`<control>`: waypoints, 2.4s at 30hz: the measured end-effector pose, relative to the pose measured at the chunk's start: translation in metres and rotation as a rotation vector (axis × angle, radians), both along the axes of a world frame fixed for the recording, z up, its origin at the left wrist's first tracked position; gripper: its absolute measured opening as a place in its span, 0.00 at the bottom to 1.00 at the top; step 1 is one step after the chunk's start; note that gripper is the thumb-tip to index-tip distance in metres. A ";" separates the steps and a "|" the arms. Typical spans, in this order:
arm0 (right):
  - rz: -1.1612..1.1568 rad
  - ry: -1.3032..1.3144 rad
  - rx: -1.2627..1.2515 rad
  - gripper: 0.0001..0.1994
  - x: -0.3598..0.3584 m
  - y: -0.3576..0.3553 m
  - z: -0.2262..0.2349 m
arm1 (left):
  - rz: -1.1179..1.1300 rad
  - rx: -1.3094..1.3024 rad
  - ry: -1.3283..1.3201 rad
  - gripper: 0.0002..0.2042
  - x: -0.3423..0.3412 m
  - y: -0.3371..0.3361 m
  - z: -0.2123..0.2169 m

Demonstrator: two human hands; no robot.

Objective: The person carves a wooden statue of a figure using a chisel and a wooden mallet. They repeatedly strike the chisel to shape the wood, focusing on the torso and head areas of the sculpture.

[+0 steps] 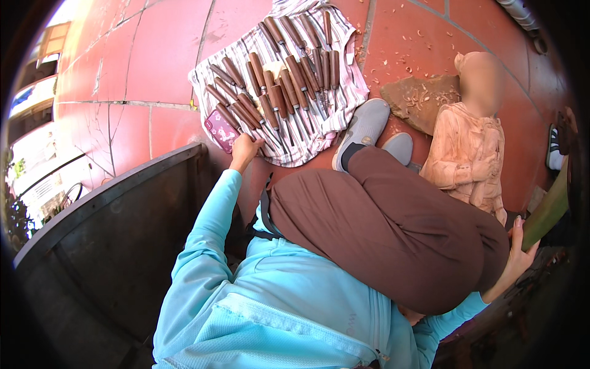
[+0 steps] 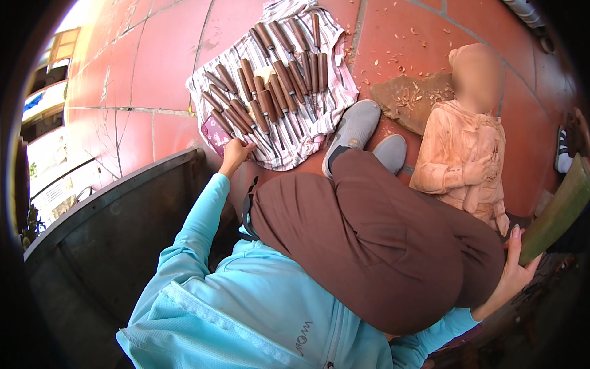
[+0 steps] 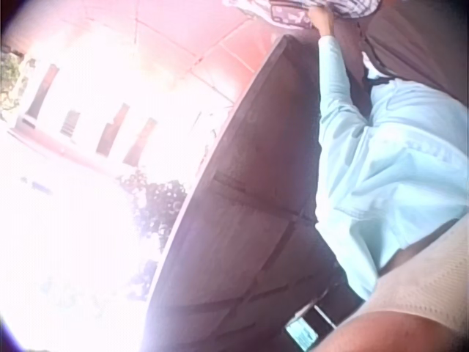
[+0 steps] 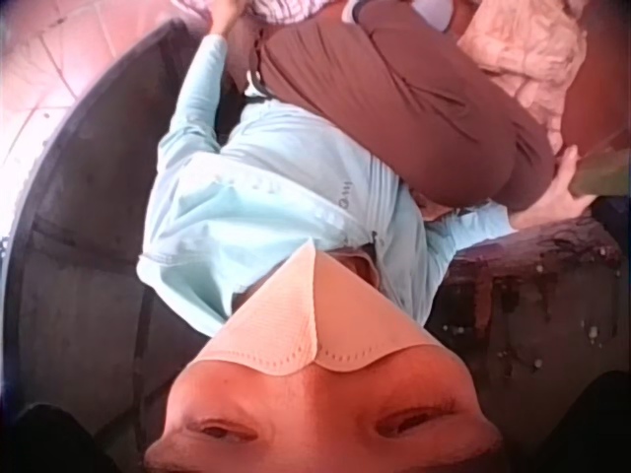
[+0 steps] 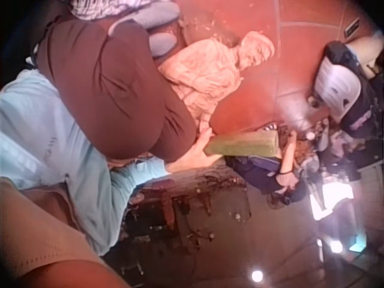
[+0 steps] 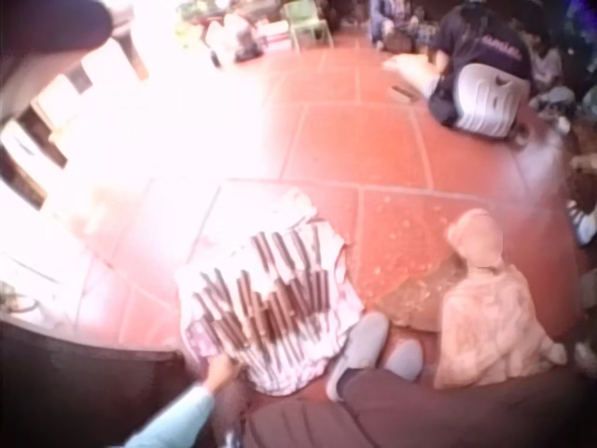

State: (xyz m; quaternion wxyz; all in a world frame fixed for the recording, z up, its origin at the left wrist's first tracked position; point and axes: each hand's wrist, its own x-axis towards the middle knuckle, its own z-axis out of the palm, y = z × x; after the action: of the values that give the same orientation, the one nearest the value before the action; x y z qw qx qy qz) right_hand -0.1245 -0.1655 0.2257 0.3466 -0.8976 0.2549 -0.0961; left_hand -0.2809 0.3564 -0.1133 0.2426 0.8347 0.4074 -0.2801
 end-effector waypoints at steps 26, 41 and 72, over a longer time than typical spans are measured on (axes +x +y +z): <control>-0.011 -0.030 0.091 0.07 0.000 -0.001 -0.002 | 0.018 0.261 -0.064 0.20 0.013 -0.021 0.031; -0.045 -0.081 0.080 0.07 0.001 0.012 -0.002 | -0.496 0.374 -0.339 0.37 0.048 -0.043 -0.020; -0.059 0.000 0.097 0.13 -0.002 -0.002 -0.001 | -0.780 0.455 -0.639 0.39 0.159 -0.032 -0.036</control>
State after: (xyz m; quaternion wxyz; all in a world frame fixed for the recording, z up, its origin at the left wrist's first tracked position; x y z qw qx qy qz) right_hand -0.1262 -0.1675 0.2243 0.3867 -0.8718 0.2859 -0.0937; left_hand -0.1219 0.3241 -0.1493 0.0460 0.9986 0.0244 0.0129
